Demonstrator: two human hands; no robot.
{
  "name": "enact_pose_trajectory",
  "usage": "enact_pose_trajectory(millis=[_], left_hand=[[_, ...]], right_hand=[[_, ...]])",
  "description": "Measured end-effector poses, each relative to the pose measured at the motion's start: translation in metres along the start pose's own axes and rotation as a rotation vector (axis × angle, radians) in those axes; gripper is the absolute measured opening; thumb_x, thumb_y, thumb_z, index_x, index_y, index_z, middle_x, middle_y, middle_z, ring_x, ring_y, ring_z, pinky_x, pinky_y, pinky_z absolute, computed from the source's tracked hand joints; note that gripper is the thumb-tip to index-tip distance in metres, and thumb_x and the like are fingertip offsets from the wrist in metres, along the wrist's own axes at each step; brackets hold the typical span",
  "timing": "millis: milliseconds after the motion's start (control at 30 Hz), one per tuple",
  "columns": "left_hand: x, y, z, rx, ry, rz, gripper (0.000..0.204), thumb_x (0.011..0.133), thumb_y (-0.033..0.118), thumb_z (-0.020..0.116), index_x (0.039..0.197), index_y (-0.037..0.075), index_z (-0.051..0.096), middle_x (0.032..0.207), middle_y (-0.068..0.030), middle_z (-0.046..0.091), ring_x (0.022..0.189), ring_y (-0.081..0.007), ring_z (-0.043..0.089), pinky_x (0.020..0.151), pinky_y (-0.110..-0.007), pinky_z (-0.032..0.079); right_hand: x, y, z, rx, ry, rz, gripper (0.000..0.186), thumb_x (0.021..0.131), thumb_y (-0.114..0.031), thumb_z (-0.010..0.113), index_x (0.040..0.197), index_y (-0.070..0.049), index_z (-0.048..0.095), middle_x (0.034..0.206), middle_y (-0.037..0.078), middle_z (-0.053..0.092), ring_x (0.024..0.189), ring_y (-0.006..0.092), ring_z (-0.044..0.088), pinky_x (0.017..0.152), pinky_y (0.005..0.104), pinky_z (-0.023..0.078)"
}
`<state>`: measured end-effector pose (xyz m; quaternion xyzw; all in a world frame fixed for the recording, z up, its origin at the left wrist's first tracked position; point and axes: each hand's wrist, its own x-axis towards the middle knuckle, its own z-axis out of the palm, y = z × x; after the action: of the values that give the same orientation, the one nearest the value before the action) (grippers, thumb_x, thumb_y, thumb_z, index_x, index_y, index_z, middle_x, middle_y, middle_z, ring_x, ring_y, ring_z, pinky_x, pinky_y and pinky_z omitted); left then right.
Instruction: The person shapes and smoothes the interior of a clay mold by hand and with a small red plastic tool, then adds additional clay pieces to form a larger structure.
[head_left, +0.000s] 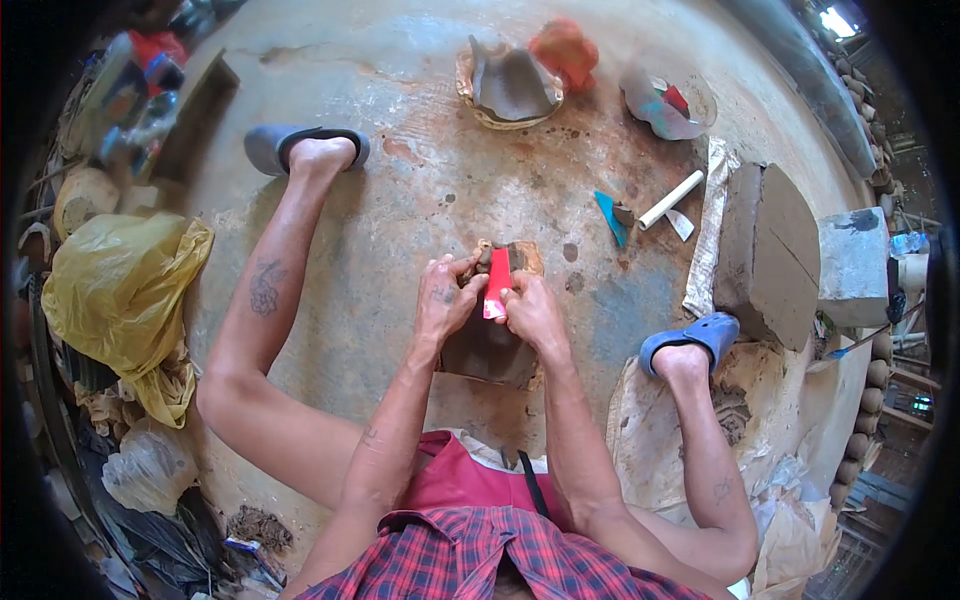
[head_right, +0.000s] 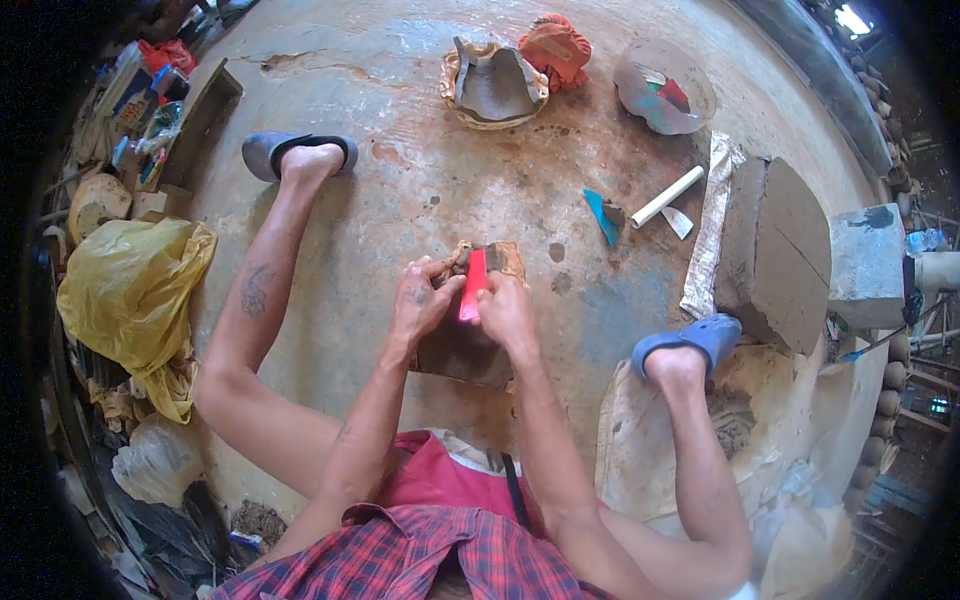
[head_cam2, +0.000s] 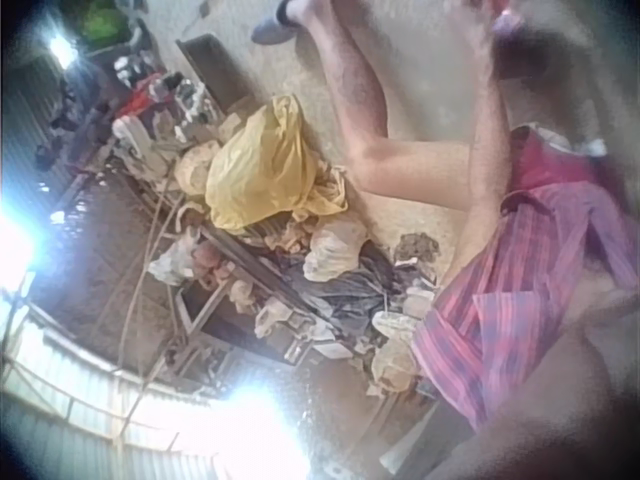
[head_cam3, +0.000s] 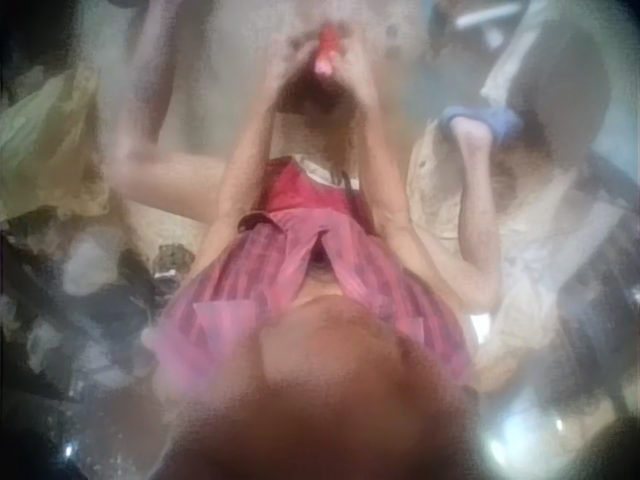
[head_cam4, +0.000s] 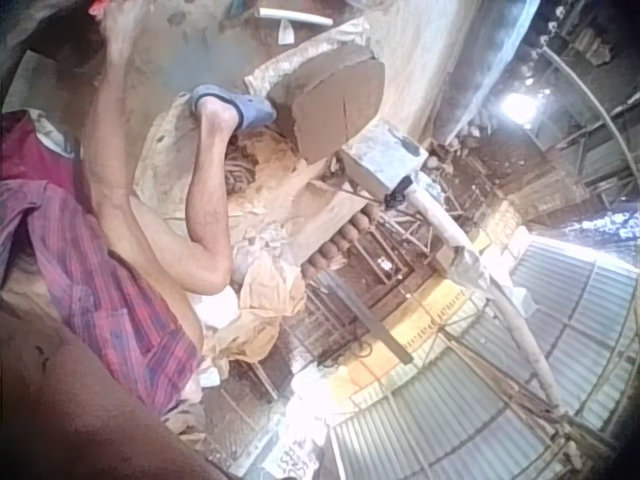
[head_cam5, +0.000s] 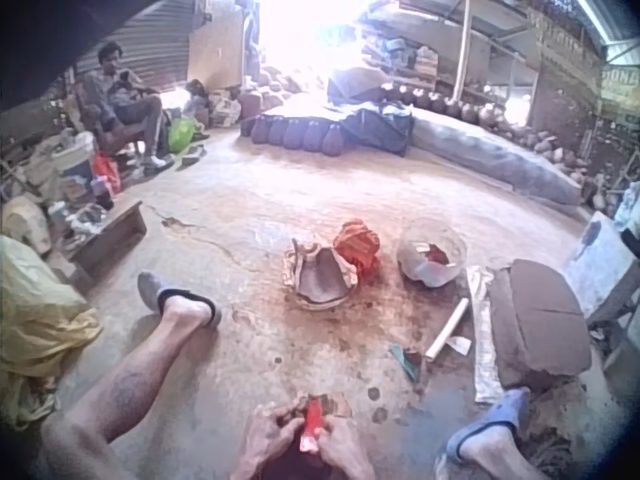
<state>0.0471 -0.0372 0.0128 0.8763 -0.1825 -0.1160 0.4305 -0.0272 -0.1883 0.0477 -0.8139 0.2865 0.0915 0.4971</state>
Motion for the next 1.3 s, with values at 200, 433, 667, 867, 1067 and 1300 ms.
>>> enact_pose_trajectory(millis=[200, 433, 667, 867, 1067, 1300], left_hand=[[-0.003, 0.01, -0.006, -0.21, 0.108, -0.178, 0.044, 0.09, 0.022, 0.076, 0.131, 0.006, 0.074, 0.098, -0.0225, 0.074, 0.085, -0.031, 0.073, 0.077, -0.042, 0.056], [-0.015, -0.025, 0.007, -0.417, 0.325, -0.393, 0.038, 0.096, 0.022, 0.068, 0.127, 0.0, 0.075, 0.094, -0.0125, 0.077, 0.085, -0.0186, 0.07, 0.081, -0.038, 0.055], [-0.058, 0.007, 0.003, -0.871, 0.502, -0.732, 0.046, 0.096, 0.013, 0.056, 0.138, -0.005, 0.061, 0.074, -0.0026, 0.056, 0.069, -0.0115, 0.056, 0.066, -0.029, 0.047], [-0.11, 0.006, 0.014, -1.18, 0.798, -0.759, 0.043, 0.095, 0.01, 0.051, 0.137, 0.002, 0.056, 0.076, 0.0021, 0.048, 0.066, -0.0106, 0.052, 0.064, -0.028, 0.045], [-0.101, 0.018, -0.037, -1.275, 0.758, -0.948, 0.009, 0.104, 0.025, 0.061, 0.104, 0.015, 0.062, 0.078, 0.0038, 0.046, 0.078, -0.0105, 0.055, 0.072, -0.035, 0.051], [-0.072, 0.017, -0.08, -1.295, 0.318, -0.401, 0.024, 0.11, 0.032, 0.059, 0.105, 0.009, 0.064, 0.111, -0.0077, 0.07, 0.112, -0.0198, 0.068, 0.098, -0.039, 0.057]], right_hand=[[0.005, -0.014, 0.004, -0.38, -0.078, -0.345, 0.025, 0.093, -0.017, 0.066, 0.108, 0.002, 0.073, 0.097, 0.029, 0.074, 0.093, 0.0426, 0.075, 0.083, 0.0524, 0.058], [-0.004, 0.017, -0.079, -0.166, 0.372, -0.097, 0.026, 0.094, -0.021, 0.068, 0.111, -0.004, 0.076, 0.103, 0.027, 0.074, 0.101, 0.0443, 0.072, 0.089, 0.0503, 0.057], [-0.035, 0.13, -0.144, -0.567, -0.07, 0.253, 0.031, 0.09, -0.026, 0.073, 0.114, -0.006, 0.078, 0.103, 0.023, 0.076, 0.102, 0.0405, 0.074, 0.092, 0.0496, 0.057], [0.048, 0.096, -0.142, -0.525, 0.599, -0.225, 0.047, 0.088, -0.025, 0.076, 0.132, -0.007, 0.072, 0.124, 0.025, 0.069, 0.118, 0.0421, 0.065, 0.106, 0.0491, 0.05], [0.142, 0.095, -0.174, -0.668, 0.51, -0.138, 0.039, 0.09, -0.02, 0.074, 0.129, -0.016, 0.073, 0.132, 0.02, 0.067, 0.116, 0.0422, 0.066, 0.102, 0.0515, 0.054], [0.071, 0.04, -0.157, -0.121, 0.792, -0.385, 0.032, 0.093, -0.011, 0.071, 0.125, -0.003, 0.074, 0.106, 0.019, 0.074, 0.097, 0.0372, 0.07, 0.09, 0.0507, 0.055]])
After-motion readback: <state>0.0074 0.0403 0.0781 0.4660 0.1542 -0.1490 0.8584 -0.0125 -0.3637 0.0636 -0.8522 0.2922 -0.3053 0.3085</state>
